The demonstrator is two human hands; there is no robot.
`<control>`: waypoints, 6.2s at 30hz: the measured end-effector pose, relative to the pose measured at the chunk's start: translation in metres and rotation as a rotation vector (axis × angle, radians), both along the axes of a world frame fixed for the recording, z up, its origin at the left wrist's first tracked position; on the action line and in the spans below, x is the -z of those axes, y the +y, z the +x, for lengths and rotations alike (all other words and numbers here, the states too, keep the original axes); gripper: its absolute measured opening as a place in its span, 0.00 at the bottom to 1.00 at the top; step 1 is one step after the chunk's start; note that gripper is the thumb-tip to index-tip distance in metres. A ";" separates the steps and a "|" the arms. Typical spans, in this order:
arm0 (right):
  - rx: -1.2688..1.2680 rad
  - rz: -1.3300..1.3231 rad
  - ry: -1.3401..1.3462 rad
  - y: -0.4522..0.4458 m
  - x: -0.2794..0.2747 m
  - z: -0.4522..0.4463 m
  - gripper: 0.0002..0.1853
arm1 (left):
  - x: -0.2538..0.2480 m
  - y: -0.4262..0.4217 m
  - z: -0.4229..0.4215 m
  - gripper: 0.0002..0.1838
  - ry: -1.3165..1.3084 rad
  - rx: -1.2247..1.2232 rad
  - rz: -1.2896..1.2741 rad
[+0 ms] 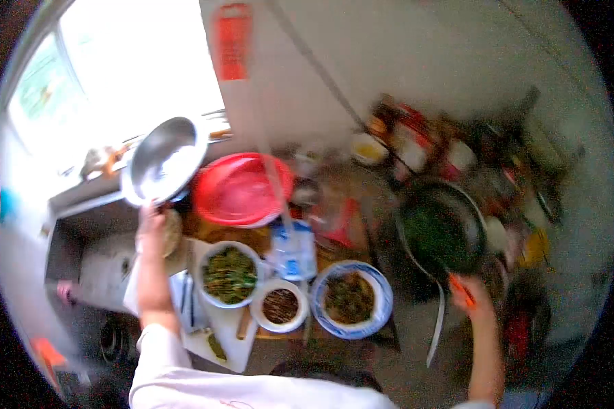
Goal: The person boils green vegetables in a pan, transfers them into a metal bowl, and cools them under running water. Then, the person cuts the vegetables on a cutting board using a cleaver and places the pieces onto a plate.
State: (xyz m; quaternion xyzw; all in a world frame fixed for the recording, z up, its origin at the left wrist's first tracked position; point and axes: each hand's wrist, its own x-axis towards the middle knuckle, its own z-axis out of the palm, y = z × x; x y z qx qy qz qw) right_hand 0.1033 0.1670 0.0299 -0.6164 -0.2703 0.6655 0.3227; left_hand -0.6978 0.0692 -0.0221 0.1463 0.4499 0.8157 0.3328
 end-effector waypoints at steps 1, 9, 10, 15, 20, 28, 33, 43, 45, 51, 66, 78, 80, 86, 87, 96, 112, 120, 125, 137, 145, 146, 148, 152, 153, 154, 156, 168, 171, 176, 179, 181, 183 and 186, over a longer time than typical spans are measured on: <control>-0.113 0.026 0.058 -0.006 -0.016 -0.004 0.12 | -0.006 -0.010 -0.007 0.06 0.038 0.017 -0.002; -0.144 0.069 0.234 0.016 -0.017 0.027 0.11 | -0.111 -0.146 0.114 0.06 -0.027 -0.161 -0.125; -0.169 0.067 0.257 0.019 -0.017 0.036 0.11 | -0.120 -0.154 0.167 0.07 0.333 -0.246 -0.188; -0.338 0.087 0.229 0.032 -0.015 0.089 0.12 | -0.144 -0.171 0.290 0.07 0.112 -0.072 -0.397; -0.432 0.057 0.153 0.045 -0.038 0.134 0.12 | -0.145 -0.136 0.439 0.04 0.059 0.024 -0.566; -0.536 0.125 0.132 0.038 -0.102 0.174 0.11 | -0.154 -0.080 0.528 0.14 0.249 0.211 -0.664; -0.628 0.147 0.071 0.030 -0.147 0.172 0.09 | -0.155 -0.039 0.560 0.22 0.273 0.336 -0.618; -0.932 0.474 -0.437 0.001 -0.148 0.123 0.14 | -0.137 -0.018 0.605 0.09 -0.025 0.428 -0.587; -1.001 1.136 -0.831 -0.008 -0.131 0.131 0.16 | -0.119 -0.021 0.595 0.23 -0.085 0.518 -0.601; -0.704 1.246 -0.808 0.005 -0.112 0.141 0.21 | -0.091 -0.043 0.586 0.15 -0.061 0.389 -0.550; -0.610 0.622 -0.637 0.133 0.000 0.140 0.09 | -0.128 -0.111 0.549 0.04 0.045 0.021 -0.701; -0.543 -0.027 0.296 0.076 0.000 0.087 0.08 | -0.119 -0.139 0.547 0.04 -0.012 -0.086 -0.652; -0.543 -0.036 0.330 0.077 0.002 0.091 0.08 | -0.120 -0.142 0.545 0.03 0.019 -0.055 -0.651; -0.531 0.027 0.334 0.077 -0.004 0.108 0.10 | -0.125 -0.139 0.546 0.03 0.018 0.006 -0.750; -0.532 0.051 0.314 0.078 -0.012 0.117 0.11 | -0.121 -0.133 0.547 0.05 0.022 -0.003 -0.695; -0.604 0.255 0.183 0.069 -0.111 0.160 0.13 | -0.145 -0.092 0.578 0.14 0.098 0.077 -0.785; -0.622 1.297 -0.848 0.052 -0.090 0.158 0.15 | -0.097 -0.080 0.595 0.09 -0.025 0.164 -0.619; -0.804 1.075 -1.078 0.106 -0.034 0.174 0.10 | -0.112 -0.111 0.570 0.04 -0.013 0.016 -0.623; -0.716 0.430 -0.518 0.098 -0.031 0.165 0.07 | -0.121 -0.124 0.565 0.05 -0.009 -0.034 -0.603; -0.665 -0.027 0.274 0.075 -0.004 0.144 0.11 | -0.119 -0.134 0.563 0.06 0.005 -0.086 -0.649; -0.647 0.111 0.207 0.075 -0.019 0.160 0.12 | -0.119 -0.136 0.558 0.06 0.016 -0.030 -0.613; -0.648 0.124 0.204 0.076 -0.025 0.164 0.12 | -0.118 -0.134 0.560 0.06 0.021 -0.031 -0.600; -0.615 0.157 0.205 0.077 -0.050 0.169 0.12 | -0.119 -0.128 0.564 0.07 0.028 -0.017 -0.584; -0.616 0.310 0.151 0.072 -0.106 0.173 0.15 | -0.121 -0.119 0.567 0.08 0.030 0.060 -0.650; -0.645 0.344 0.140 0.070 -0.119 0.171 0.16 | -0.120 -0.117 0.566 0.09 0.029 0.084 -0.684; -0.673 0.378 0.129 0.068 -0.129 0.170 0.16 | -0.117 -0.112 0.568 0.09 0.040 0.087 -0.683; -0.766 0.444 0.084 0.060 -0.138 0.162 0.17 | -0.112 -0.099 0.577 0.09 0.060 0.087 -0.680; -0.590 1.260 -0.852 0.076 -0.075 0.157 0.19 | -0.098 -0.097 0.592 0.03 -0.087 0.108 -0.544; -0.650 1.151 -0.905 0.116 -0.038 0.167 0.16 | -0.094 -0.111 0.579 0.02 -0.110 0.035 -0.558; -0.727 0.872 -0.718 0.151 0.002 0.181 0.13 | -0.097 -0.129 0.575 0.03 -0.058 -0.097 -0.537; -0.790 0.582 -0.463 0.169 -0.001 0.191 0.12 | -0.114 -0.142 0.575 0.03 -0.029 -0.041 -0.643; -0.862 0.434 -0.312 0.173 -0.021 0.201 0.11 | -0.119 -0.143 0.579 0.06 -0.049 -0.053 -0.623; -0.959 0.387 -0.323 0.183 -0.026 0.208 0.10 | -0.115 -0.142 0.580 0.08 -0.061 -0.119 -0.608; -1.053 0.247 -0.282 0.183 -0.035 0.211 0.11 | -0.112 -0.151 0.575 0.03 -0.023 -0.084 -0.646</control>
